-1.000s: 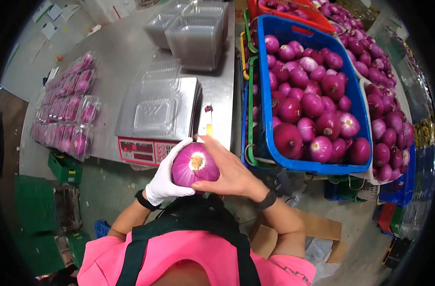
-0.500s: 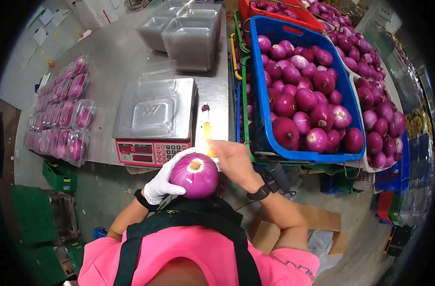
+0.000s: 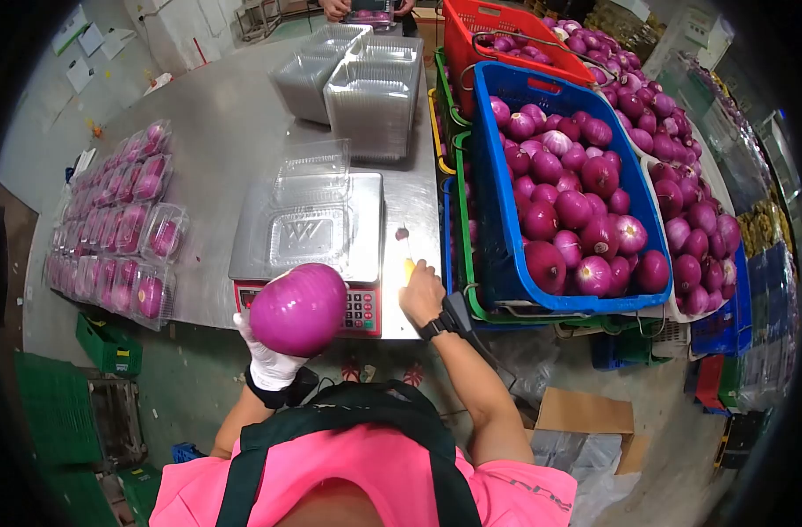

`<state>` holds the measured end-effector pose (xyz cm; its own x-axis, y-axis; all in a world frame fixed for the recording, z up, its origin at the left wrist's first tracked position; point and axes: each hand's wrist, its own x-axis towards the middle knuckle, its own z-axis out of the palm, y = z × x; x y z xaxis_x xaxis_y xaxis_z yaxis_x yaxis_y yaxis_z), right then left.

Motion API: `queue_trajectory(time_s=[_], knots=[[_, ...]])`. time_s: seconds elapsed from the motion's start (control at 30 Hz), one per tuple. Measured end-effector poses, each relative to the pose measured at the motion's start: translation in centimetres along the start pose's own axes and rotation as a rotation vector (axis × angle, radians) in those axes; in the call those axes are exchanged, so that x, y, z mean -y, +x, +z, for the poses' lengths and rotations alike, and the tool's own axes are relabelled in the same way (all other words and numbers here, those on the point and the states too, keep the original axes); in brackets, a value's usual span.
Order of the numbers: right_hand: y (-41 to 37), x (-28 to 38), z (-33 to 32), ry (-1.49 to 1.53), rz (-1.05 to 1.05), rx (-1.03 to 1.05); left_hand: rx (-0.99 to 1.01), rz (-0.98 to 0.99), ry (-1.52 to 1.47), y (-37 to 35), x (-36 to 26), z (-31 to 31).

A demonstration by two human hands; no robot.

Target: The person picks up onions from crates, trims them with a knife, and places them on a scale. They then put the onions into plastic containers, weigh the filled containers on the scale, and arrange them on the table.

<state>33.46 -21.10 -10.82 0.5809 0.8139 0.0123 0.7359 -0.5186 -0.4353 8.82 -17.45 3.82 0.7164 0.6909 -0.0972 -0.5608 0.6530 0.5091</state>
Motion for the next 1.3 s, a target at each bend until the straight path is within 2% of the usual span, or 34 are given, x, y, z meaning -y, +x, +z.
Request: queue_trajectory(time_s=[0.1,0.13,0.17,0.23,0.27,0.37,0.4,0.5,0.53,0.63,0.67,0.9,1.0,1.1,1.3], knots=[[-0.2,-3.2,-0.4,0.392,0.169,0.135,0.028,0.012,0.047,-0.6,-0.8,-0.8],[-0.7,-2.6,-2.7,1.178,0.608,0.489,0.088,-0.015,0.063,-0.3,-1.3,1.7],[-1.6,-2.8,-3.1,1.579,0.641,0.479,0.032,-0.009,0.001,0.0,-1.0,2.1],[-3.6,-0.7,-5.2,1.762,0.599,0.424,-0.080,0.001,-0.117,0.5,-0.6,2.5],[-4.6,0.8,-6.3,1.765,0.512,0.381,-0.010,-0.061,-0.181,0.9,-0.4,2.4],[-7.0,5.5,-10.7,1.761,0.334,0.292,-0.090,-0.106,-0.297,1.6,1.2,2.1],[-7.7,5.8,-10.7,1.696,0.190,0.258,-0.073,-0.125,-0.321,1.7,1.7,2.2],[-9.0,6.5,-12.5,1.460,-0.131,0.141,-0.014,-0.158,-0.302,1.9,2.8,2.7],[-9.4,6.5,-13.8,1.209,-0.126,0.127,0.017,-0.148,-0.239,1.7,2.7,3.5],[-10.2,7.4,-17.0,0.882,-0.343,-0.005,0.051,-0.113,-0.172,1.5,3.1,4.2],[-10.4,7.3,-17.4,0.746,-0.366,-0.022,0.024,-0.097,-0.146,1.2,3.3,3.9],[-10.6,7.9,-19.5,0.532,-0.454,0.036,-0.055,-0.052,0.021,-0.4,3.8,3.5],[-10.5,8.0,-19.5,0.518,-0.467,0.049,-0.093,-0.027,0.134,-1.0,4.0,3.0],[-10.6,8.1,-19.8,0.491,-0.485,0.087,-0.116,0.015,0.058,-1.4,4.0,3.2],[-10.4,7.7,-19.5,0.457,-0.467,0.118,-0.136,0.017,0.155,-1.9,3.6,4.0]])
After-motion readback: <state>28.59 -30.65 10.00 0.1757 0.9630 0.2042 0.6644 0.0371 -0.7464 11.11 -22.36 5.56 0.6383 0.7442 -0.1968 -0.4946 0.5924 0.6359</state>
